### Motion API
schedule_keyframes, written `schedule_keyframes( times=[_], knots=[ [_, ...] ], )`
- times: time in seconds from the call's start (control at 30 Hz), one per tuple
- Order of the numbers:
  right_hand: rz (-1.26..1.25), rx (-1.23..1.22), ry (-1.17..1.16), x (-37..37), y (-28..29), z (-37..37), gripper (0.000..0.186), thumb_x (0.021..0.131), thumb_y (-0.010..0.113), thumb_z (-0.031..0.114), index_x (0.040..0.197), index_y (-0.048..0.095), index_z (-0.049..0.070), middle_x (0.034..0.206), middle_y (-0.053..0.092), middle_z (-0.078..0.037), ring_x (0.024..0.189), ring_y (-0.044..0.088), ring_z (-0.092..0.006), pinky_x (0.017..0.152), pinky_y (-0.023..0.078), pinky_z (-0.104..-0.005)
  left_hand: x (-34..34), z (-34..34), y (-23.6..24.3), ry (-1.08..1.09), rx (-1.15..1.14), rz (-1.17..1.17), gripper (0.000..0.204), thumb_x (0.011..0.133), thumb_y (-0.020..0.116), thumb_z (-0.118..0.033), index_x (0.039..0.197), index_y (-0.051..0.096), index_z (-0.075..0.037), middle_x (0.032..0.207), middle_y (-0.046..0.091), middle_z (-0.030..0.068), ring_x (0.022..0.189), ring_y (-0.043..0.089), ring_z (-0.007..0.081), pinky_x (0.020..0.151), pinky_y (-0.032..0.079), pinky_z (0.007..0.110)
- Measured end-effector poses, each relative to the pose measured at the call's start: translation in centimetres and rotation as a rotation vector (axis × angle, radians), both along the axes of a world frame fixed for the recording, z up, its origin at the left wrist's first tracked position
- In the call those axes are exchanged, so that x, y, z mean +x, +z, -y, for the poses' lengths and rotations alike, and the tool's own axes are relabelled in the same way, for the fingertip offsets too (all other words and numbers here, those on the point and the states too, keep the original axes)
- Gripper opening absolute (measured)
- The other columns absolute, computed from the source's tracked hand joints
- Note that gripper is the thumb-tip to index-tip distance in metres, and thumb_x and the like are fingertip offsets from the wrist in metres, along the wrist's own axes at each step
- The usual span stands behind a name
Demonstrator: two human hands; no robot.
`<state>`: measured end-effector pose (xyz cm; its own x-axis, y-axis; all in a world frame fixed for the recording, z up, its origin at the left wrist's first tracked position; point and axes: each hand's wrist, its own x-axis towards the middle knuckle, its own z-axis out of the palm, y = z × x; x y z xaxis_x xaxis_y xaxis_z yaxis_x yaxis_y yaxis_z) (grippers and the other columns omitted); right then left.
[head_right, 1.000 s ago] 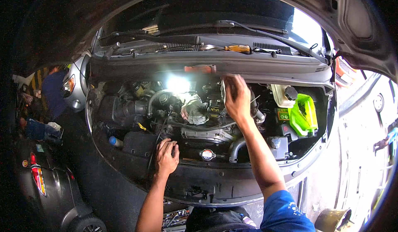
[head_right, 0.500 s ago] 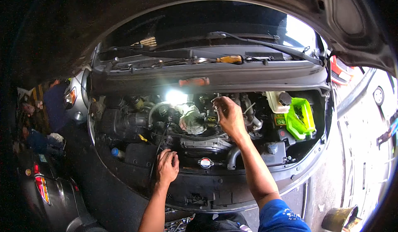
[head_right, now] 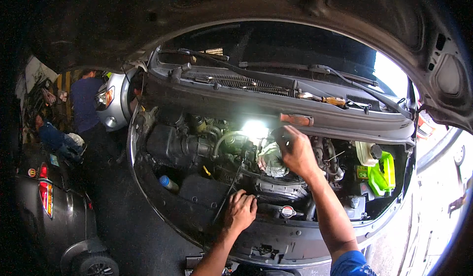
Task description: The mechanic is removing and inspecting fuel injectors from a car engine.
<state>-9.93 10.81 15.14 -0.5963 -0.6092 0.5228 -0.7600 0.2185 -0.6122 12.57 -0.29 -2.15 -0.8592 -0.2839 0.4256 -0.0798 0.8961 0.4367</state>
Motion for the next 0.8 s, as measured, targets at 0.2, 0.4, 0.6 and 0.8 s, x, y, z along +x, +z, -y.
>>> schedule_keyframes(
  times=[0.2, 0.4, 0.6, 0.8],
  knots=[
    [-0.092, 0.034, 0.193, 0.8, 2.7, 10.8, 0.024, 0.095, 0.065, 0.009, 0.116, 0.068, -0.002, 0.107, 0.071, -0.026, 0.104, 0.067, -0.0485, 0.09, 0.054, -0.0508, 0.0, -0.1, -0.5, -0.012, -0.035, -0.001, 0.023, 0.098, 0.065, -0.022, 0.104, 0.073, -0.002, 0.1, 0.074, 0.0143, 0.116, 0.063, 0.0335, 0.105, 0.046, 0.048],
    [-0.108, 0.072, 0.06, -0.2, 6.4, 32.1, 0.054, 0.104, 0.061, 0.045, 0.118, 0.067, -0.007, 0.109, 0.073, -0.031, 0.109, 0.069, -0.0473, 0.096, 0.055, -0.0507, 0.2, 0.1, -0.8, -0.014, -0.028, 0.0, 0.023, 0.101, 0.063, -0.024, 0.105, 0.072, -0.004, 0.101, 0.073, 0.0149, 0.117, 0.062, 0.0348, 0.105, 0.046, 0.049],
    [-0.324, 0.367, -0.112, -1.5, 7.0, 44.3, 0.049, 0.098, 0.062, 0.041, 0.12, 0.071, -0.002, 0.114, 0.076, -0.023, 0.114, 0.073, -0.0364, 0.097, 0.059, -0.0461, 0.3, 0.5, -1.1, -0.059, 0.006, -0.082, 0.022, 0.102, 0.061, -0.022, 0.099, 0.069, -0.002, 0.097, 0.071, 0.0173, 0.118, 0.063, 0.0362, 0.105, 0.048, 0.049],
    [-0.291, 0.268, -0.027, -3.9, 7.8, 45.7, 0.029, 0.091, 0.068, 0.022, 0.114, 0.074, 0.004, 0.108, 0.076, -0.025, 0.107, 0.074, -0.0399, 0.095, 0.058, -0.0468, 0.2, 0.4, -2.2, -0.076, 0.035, 0.008, 0.024, 0.103, 0.061, -0.024, 0.107, 0.069, -0.002, 0.102, 0.071, 0.0177, 0.12, 0.062, 0.0369, 0.105, 0.047, 0.05]
  ],
)
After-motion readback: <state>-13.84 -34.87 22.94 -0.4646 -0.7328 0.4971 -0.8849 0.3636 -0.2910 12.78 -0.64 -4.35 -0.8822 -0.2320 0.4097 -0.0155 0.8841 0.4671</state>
